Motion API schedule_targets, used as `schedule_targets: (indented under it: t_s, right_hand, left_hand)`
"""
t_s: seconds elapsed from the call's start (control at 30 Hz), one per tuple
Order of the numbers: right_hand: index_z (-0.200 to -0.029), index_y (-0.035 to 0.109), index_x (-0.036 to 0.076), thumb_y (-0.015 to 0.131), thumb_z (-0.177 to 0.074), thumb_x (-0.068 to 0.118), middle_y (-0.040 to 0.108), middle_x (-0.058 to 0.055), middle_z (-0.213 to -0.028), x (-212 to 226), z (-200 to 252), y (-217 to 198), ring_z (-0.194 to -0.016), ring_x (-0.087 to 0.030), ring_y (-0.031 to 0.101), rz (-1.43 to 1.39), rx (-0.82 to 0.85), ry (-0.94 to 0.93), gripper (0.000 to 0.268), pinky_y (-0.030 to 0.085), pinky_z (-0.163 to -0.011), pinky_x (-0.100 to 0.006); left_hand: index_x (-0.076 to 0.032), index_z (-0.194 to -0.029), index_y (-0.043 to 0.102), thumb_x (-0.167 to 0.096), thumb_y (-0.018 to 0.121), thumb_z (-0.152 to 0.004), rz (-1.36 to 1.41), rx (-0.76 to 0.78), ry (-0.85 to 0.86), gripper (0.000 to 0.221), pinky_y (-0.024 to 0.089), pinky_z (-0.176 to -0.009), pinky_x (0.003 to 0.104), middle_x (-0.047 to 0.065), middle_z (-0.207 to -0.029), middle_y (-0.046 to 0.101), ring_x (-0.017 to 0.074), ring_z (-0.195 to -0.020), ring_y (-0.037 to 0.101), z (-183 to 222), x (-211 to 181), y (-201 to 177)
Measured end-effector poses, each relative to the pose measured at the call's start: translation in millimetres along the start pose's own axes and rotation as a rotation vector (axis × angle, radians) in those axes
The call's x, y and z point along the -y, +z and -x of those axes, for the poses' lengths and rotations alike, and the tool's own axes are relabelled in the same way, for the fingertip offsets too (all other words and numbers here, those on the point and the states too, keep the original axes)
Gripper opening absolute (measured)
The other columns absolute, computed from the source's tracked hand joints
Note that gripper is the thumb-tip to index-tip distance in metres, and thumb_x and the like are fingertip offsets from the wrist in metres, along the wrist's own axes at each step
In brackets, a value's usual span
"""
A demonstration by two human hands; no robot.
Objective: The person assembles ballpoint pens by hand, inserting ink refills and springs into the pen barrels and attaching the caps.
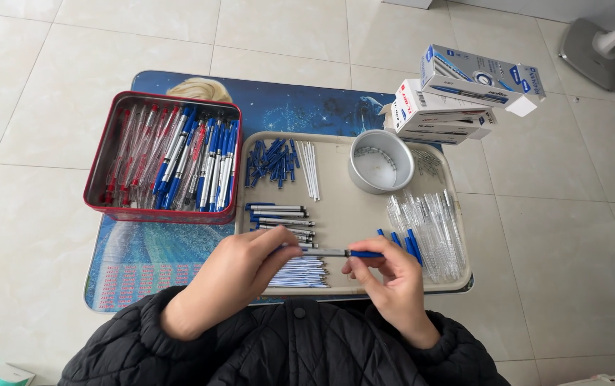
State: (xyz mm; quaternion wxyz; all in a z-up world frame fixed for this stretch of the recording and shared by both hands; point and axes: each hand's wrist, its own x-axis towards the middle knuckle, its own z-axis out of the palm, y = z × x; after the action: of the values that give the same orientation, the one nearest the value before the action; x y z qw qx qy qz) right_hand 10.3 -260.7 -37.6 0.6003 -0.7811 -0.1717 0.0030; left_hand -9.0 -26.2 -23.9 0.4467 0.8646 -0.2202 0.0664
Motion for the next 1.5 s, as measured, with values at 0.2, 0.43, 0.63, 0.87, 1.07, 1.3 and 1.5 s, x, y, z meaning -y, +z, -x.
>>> schedule_targets:
  t_s: [0.2, 0.43, 0.63, 0.87, 1.07, 1.3, 1.5]
  right_hand:
    - [-0.093, 0.064, 0.002, 0.063, -0.084, 0.007, 0.064, -0.008, -0.076, -3.3, 1.4, 2.0, -0.064, -0.018, 0.073, -0.028, 0.011, -0.021, 0.01, 0.06, -0.059, -0.023]
    - [-0.095, 0.062, 0.003, 0.063, -0.084, 0.006, 0.063, -0.008, -0.077, -9.8, 4.2, 2.3, -0.065, -0.019, 0.074, -0.062, -0.035, 0.023, 0.011, 0.06, -0.058, -0.024]
    - [-0.093, 0.06, 0.004, 0.065, -0.084, 0.009, 0.064, -0.008, -0.079, -13.0, 5.3, 1.0, -0.065, -0.018, 0.073, -0.099, -0.023, 0.046, 0.012, 0.06, -0.06, -0.025]
    - [-0.087, 0.068, 0.001, 0.073, -0.076, 0.005, 0.06, -0.009, -0.085, -16.6, 1.5, 0.1, -0.07, -0.016, 0.063, -0.133, 0.021, 0.006, 0.013, 0.061, -0.06, -0.023]
    - [-0.1, 0.072, -0.003, 0.068, -0.081, 0.018, 0.072, -0.012, -0.076, -11.6, 0.5, 0.3, -0.053, -0.014, 0.06, -0.179, 0.153, 0.247, 0.029, 0.05, -0.049, -0.021]
    - [-0.091, 0.072, 0.0, 0.069, -0.08, 0.008, 0.07, -0.009, -0.071, -16.1, 1.7, -4.4, -0.058, -0.016, 0.068, -0.137, 0.004, 0.232, 0.015, 0.059, -0.054, -0.022]
    - [-0.095, 0.074, 0.0, 0.074, -0.075, 0.007, 0.072, -0.007, -0.081, -21.0, -0.1, -4.0, -0.068, -0.012, 0.065, -0.169, -0.003, 0.224, 0.021, 0.055, -0.06, -0.02]
  left_hand:
    - [-0.015, -0.102, 0.06, -0.031, 0.061, -0.088, -0.022, -0.044, -0.087, 0.022, 0.048, -0.058, 0.029, -0.002, -0.092, 0.069, 0.0161, -0.058, 0.062, -2.9, -5.2, -2.9]
    - [-0.014, -0.093, 0.058, -0.033, 0.055, -0.091, -0.082, 0.004, -0.121, 0.019, 0.044, -0.053, 0.037, 0.002, -0.08, 0.069, 0.0279, -0.063, 0.064, -0.7, 3.2, 6.1]
    - [-0.014, -0.095, 0.058, -0.026, 0.056, -0.092, -0.081, -0.007, -0.042, 0.013, 0.046, -0.055, 0.036, 0.001, -0.085, 0.063, 0.0243, -0.068, 0.063, -2.1, 1.4, 7.9]
    - [-0.009, -0.08, 0.055, -0.025, 0.053, -0.095, -0.042, -0.026, -0.043, 0.022, 0.041, -0.054, 0.035, 0.002, -0.069, 0.06, 0.0241, -0.061, 0.057, -1.9, 3.9, 12.6]
    - [-0.009, -0.084, 0.057, -0.019, 0.053, -0.094, -0.065, -0.145, 0.031, 0.015, 0.044, -0.056, 0.033, 0.003, -0.075, 0.06, 0.0215, -0.065, 0.059, -0.4, 4.6, 14.5]
    - [-0.007, -0.083, 0.059, -0.016, 0.057, -0.092, -0.027, -0.2, 0.024, 0.013, 0.045, -0.059, 0.03, 0.003, -0.074, 0.062, 0.0189, -0.065, 0.06, -0.5, 2.6, 5.9]
    - [-0.007, -0.083, 0.061, -0.015, 0.059, -0.09, -0.01, -0.197, -0.007, 0.011, 0.045, -0.059, 0.028, 0.002, -0.074, 0.063, 0.0166, -0.066, 0.061, -2.3, 0.1, 5.8]
